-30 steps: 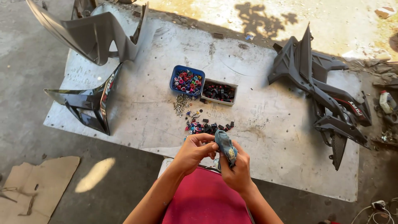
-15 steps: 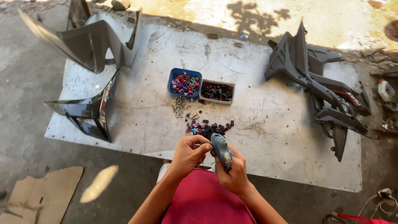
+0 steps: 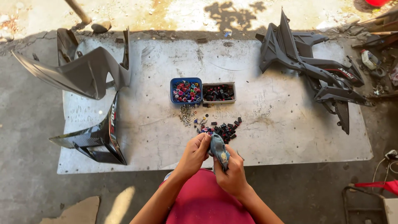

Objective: Sorting and cleaning small motorcycle fairing bolts and clips on a workbench.

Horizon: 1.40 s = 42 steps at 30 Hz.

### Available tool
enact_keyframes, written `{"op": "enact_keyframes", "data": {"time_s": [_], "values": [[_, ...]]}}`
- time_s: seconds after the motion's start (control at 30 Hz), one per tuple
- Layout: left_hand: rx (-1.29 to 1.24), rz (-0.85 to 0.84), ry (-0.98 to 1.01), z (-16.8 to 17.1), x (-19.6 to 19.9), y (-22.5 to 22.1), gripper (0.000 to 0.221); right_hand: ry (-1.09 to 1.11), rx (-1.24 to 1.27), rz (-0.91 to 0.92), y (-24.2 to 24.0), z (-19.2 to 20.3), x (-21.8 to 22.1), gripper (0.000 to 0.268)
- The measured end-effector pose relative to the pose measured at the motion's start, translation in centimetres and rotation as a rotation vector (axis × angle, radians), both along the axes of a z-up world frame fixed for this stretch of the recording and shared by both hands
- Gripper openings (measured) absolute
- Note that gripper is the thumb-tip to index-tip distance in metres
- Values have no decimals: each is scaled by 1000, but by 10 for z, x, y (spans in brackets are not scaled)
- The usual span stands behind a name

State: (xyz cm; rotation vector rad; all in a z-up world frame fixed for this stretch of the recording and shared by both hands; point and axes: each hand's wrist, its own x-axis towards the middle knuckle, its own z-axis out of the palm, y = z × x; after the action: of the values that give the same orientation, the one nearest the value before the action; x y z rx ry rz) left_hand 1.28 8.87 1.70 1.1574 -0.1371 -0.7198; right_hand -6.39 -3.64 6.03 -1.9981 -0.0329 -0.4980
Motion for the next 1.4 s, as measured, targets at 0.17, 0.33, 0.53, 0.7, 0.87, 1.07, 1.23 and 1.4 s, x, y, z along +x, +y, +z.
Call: {"op": "enact_keyframes", "data": {"time_s": [0.17,0.33,0.53,0.7,0.87,1.07,1.23,1.4], "values": [[-40,-94,42,11,24,37,35,126,33,-117,29,-11,12,19],[-129,15,193,1,39,58,31,99,153,-238,60,-9,1,18],[-236,72,184,-2,18,41,19,130,157,-287,69,-16,2,6],[-46,147,58,7,18,24,20,180,280,-333,61,-9,-3,8],[-27,299,70,-20,35,-4,22,291,331,-267,34,-22,-2,13],[-15,539,388,-165,82,-60,25,517,337,-175,-27,-66,-6,9],[350,625,462,-302,137,-108,27,818,366,-299,-99,-177,-13,21],[708,560,314,-447,200,-152,25,913,340,-260,-144,-239,12,18]]}}
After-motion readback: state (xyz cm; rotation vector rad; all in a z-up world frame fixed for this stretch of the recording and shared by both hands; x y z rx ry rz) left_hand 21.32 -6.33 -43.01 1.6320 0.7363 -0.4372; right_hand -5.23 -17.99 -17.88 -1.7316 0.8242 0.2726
